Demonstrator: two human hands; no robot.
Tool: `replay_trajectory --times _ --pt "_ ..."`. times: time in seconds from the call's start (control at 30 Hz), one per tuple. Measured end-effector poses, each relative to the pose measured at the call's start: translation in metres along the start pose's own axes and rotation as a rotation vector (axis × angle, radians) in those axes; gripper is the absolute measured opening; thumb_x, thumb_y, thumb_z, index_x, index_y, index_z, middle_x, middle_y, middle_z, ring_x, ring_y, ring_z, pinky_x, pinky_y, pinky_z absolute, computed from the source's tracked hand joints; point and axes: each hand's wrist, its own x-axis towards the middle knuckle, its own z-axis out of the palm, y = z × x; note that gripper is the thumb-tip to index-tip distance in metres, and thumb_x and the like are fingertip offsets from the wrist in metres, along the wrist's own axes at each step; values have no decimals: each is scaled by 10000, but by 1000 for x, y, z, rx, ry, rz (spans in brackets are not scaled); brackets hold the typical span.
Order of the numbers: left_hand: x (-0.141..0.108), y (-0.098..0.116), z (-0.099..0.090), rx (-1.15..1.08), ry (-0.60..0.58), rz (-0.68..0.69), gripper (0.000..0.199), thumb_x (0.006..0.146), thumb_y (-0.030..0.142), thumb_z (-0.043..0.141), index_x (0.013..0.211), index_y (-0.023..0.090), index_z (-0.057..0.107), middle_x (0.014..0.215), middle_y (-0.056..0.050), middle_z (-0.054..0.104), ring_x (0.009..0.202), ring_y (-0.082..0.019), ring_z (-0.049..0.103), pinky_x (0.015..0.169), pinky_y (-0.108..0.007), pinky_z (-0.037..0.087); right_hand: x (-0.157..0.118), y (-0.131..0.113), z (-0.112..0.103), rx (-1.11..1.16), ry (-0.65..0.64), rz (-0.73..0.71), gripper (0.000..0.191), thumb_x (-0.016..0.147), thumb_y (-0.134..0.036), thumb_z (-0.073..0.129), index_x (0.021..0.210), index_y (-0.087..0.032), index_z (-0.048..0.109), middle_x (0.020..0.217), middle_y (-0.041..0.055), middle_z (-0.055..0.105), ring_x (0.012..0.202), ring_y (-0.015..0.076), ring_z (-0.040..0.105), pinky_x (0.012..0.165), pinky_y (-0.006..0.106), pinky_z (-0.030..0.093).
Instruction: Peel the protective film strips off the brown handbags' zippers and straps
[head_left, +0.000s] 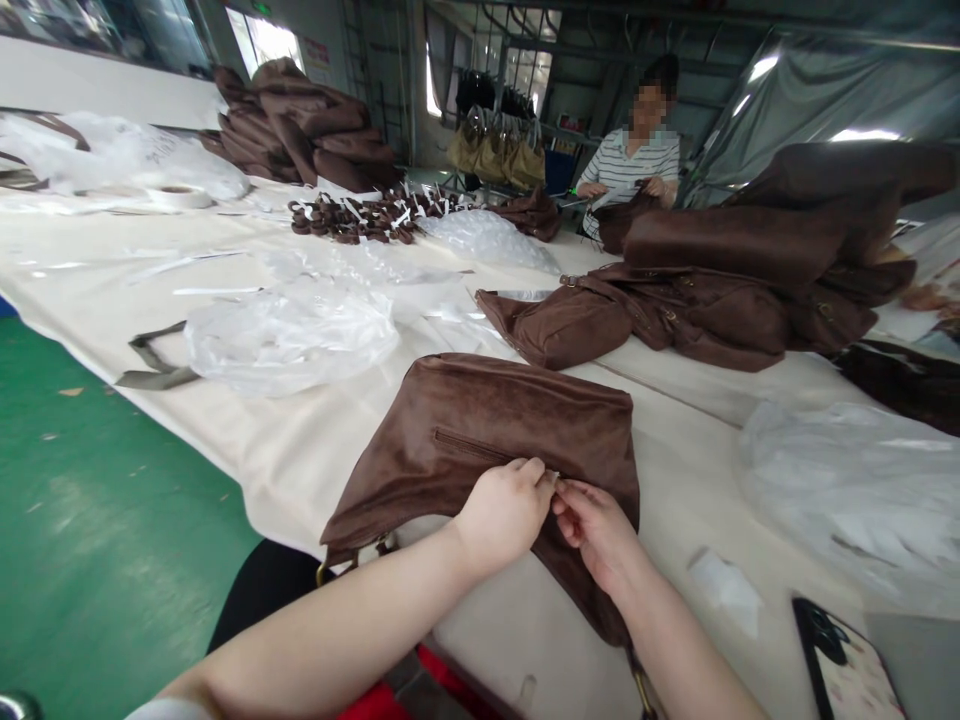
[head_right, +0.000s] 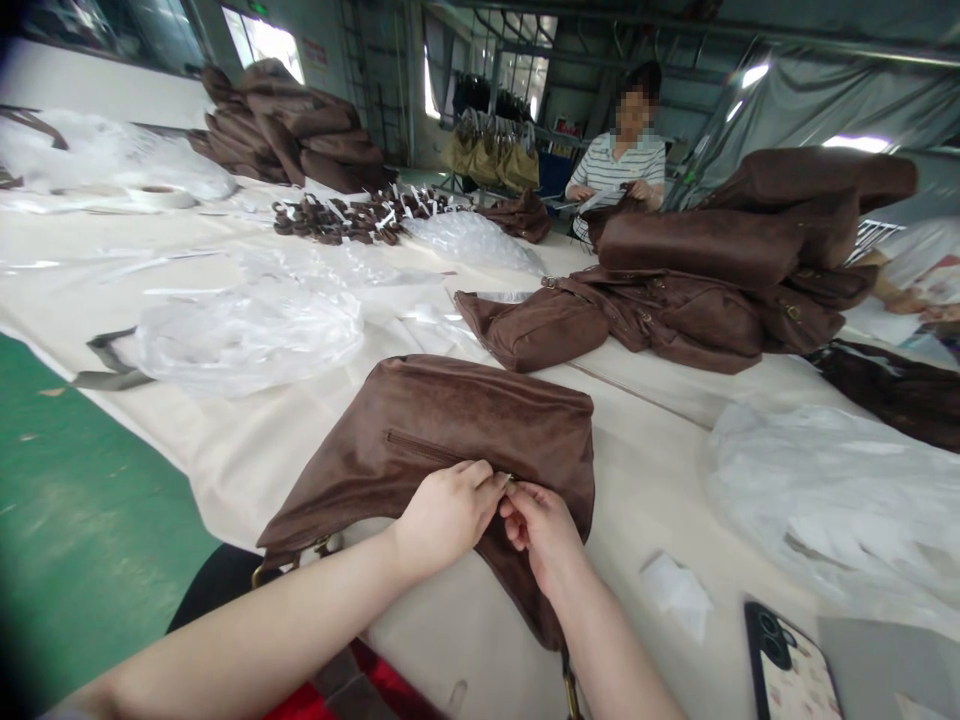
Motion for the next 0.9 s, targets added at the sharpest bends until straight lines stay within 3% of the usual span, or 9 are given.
replay_trajectory --times 0.13,0.33,0.47,0.6,0.77,0.9 --pt "-5 4 0 131 -45 105 297 906 183 394 1157 102 530 971 -102 581 849 -213 562 662 -329 505 -2 -3 -1 66 -16 -3 310 621 -398 742 589 -164 542 516 -46 497 368 47 369 331 194 192" --pt "-9 8 1 96 -24 129 261 893 164 407 1097 130 566 938 -78 602 827 -222 569 645 -337 502 -3 -3 -5 170 5 71 260 660 -395 708 631 -157 607 532 -28 540 380 57 426 333 188 216" --pt "-6 7 1 -283 46 -68 250 913 224 402 1092 172 568 916 -52 632 777 -170 601 683 -279 501 -2 -1 -4 126 5 6 329 644 -398 745 546 -154 548 462 -43 488 345 44 387 324 178 209" --pt "1 1 6 -662 29 -350 287 929 298 358 865 177 610 747 -22 650 614 -121 602 561 -209 462 2 4 -4 17 -7 -33 325 679 -437 710 607 -151 574 509 -33 519 362 50 419 319 170 238" --pt "8 -9 21 -775 -30 -342 206 811 176 433 782 173 637 754 -27 677 656 -137 630 593 -212 471 8 6 -1 -170 -10 -82 360 711 -511 632 692 -153 601 556 -24 557 371 58 451 314 167 268" --pt "9 -18 30 -883 -127 -400 210 793 225 430 809 166 631 706 -17 675 579 -136 632 551 -213 467 -8 -3 3 -288 32 -115 333 736 -481 603 747 -149 640 562 -11 595 349 68 450 310 179 269"
